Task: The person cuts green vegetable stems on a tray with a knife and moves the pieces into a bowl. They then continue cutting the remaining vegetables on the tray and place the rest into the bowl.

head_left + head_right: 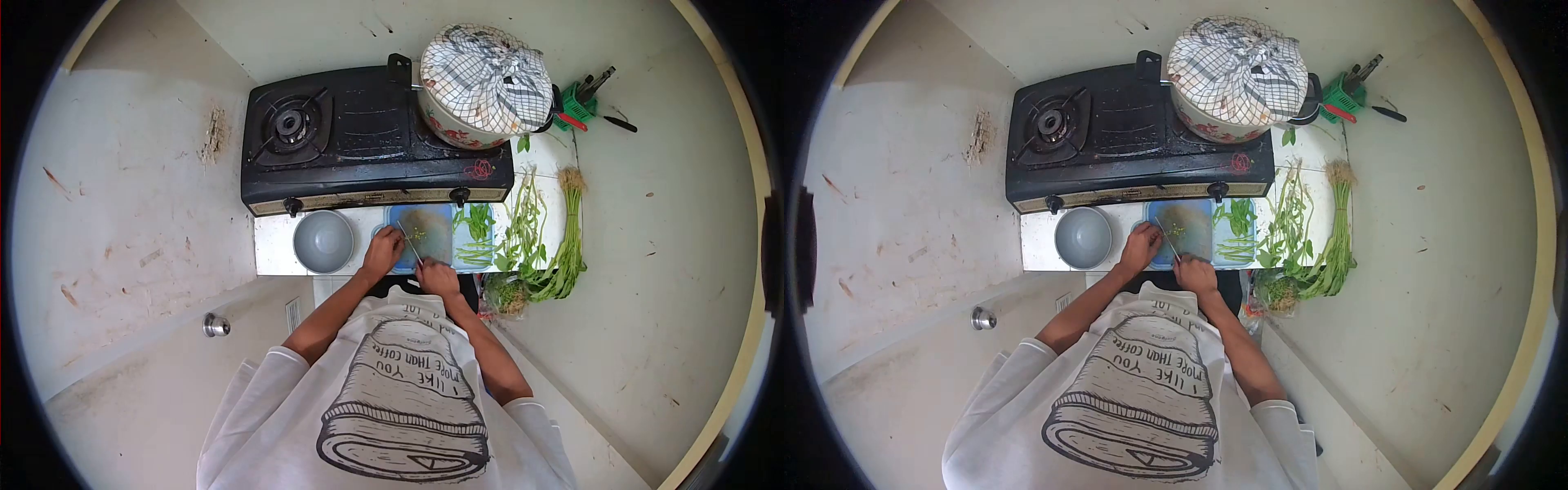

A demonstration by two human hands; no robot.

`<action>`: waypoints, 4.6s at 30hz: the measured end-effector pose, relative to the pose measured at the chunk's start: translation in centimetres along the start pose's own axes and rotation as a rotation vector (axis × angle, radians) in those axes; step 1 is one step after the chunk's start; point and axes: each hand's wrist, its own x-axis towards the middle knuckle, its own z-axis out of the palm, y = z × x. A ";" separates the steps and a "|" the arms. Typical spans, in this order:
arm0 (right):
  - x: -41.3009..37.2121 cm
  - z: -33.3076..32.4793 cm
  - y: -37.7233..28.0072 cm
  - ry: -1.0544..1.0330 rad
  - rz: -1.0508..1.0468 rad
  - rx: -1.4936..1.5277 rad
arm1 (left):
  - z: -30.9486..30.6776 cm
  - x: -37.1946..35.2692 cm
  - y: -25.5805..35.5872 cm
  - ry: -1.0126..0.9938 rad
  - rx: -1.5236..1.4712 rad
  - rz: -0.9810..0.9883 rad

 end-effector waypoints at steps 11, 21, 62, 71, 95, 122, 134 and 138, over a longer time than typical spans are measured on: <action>1.3 0.6 0.1 0.036 0.031 0.044 | 0.0 -0.1 -0.1 0.025 0.077 0.046; 0.4 1.2 -0.1 0.020 -0.045 0.019 | 0.1 -0.2 -0.2 0.024 0.075 0.020; 2.0 -0.9 -0.2 0.092 -0.082 -0.067 | -1.4 -2.2 0.0 0.187 -0.245 -0.176; -0.5 0.2 0.2 0.054 -0.023 -0.037 | -1.3 -2.4 0.1 0.142 -0.251 -0.196; 1.7 -1.7 -0.3 -0.043 -0.024 -0.046 | -1.4 -1.5 -0.2 0.155 -0.231 -0.207; 0.0 -3.1 1.9 -0.040 -0.042 -0.038 | -2.2 -0.2 -0.4 0.183 -0.170 -0.179; 1.3 -2.9 4.4 0.018 -0.148 -0.142 | -2.3 0.0 -0.4 0.225 -0.277 -0.234; 3.5 -4.3 4.6 0.026 -0.097 -0.123 | -2.8 0.1 0.0 0.174 -0.258 -0.228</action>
